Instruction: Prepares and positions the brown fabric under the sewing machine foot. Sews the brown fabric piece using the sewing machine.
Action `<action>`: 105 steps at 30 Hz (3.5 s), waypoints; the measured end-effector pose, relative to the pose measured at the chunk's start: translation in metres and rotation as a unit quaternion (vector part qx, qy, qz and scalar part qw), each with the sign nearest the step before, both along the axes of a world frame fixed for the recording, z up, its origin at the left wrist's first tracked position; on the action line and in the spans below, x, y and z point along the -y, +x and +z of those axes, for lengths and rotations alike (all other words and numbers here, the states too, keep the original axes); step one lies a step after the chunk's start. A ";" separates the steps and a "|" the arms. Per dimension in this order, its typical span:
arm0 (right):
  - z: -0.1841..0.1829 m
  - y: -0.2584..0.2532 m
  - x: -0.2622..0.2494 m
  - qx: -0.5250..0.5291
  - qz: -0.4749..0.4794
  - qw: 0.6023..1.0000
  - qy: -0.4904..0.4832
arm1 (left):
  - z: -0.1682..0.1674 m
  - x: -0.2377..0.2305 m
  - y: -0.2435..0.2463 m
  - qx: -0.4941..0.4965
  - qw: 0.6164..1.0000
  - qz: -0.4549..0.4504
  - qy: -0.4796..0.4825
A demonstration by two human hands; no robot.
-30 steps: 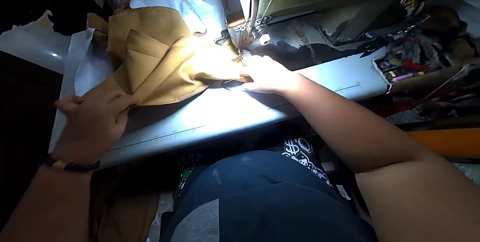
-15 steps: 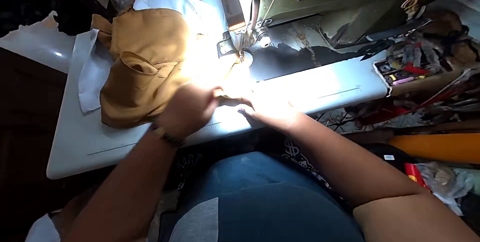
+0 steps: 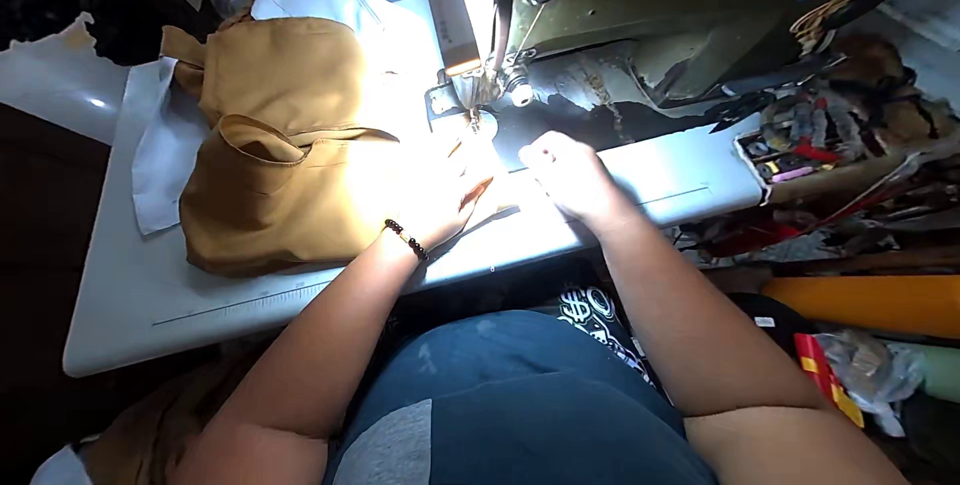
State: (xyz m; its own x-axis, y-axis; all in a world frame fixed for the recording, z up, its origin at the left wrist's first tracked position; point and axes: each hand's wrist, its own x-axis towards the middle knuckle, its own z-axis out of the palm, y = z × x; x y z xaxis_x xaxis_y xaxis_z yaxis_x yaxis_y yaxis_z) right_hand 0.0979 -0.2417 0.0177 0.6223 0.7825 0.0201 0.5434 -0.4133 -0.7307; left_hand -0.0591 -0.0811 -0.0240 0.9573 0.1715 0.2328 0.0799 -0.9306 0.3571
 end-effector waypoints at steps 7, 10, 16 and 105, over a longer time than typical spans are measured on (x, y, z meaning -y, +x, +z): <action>-0.005 -0.026 -0.008 0.087 0.069 0.992 -0.064 | -0.002 -0.004 0.002 0.072 0.993 -0.074 0.055; -0.008 -0.028 -0.008 0.090 0.056 0.993 -0.051 | -0.003 -0.003 0.002 0.074 0.992 -0.089 0.052; -0.014 -0.029 -0.007 0.066 0.023 0.997 0.015 | -0.003 -0.003 0.000 0.051 0.992 -0.111 0.034; -0.006 -0.052 0.035 -0.496 0.002 0.857 0.141 | 0.019 -0.004 0.015 -0.082 0.988 0.003 -0.134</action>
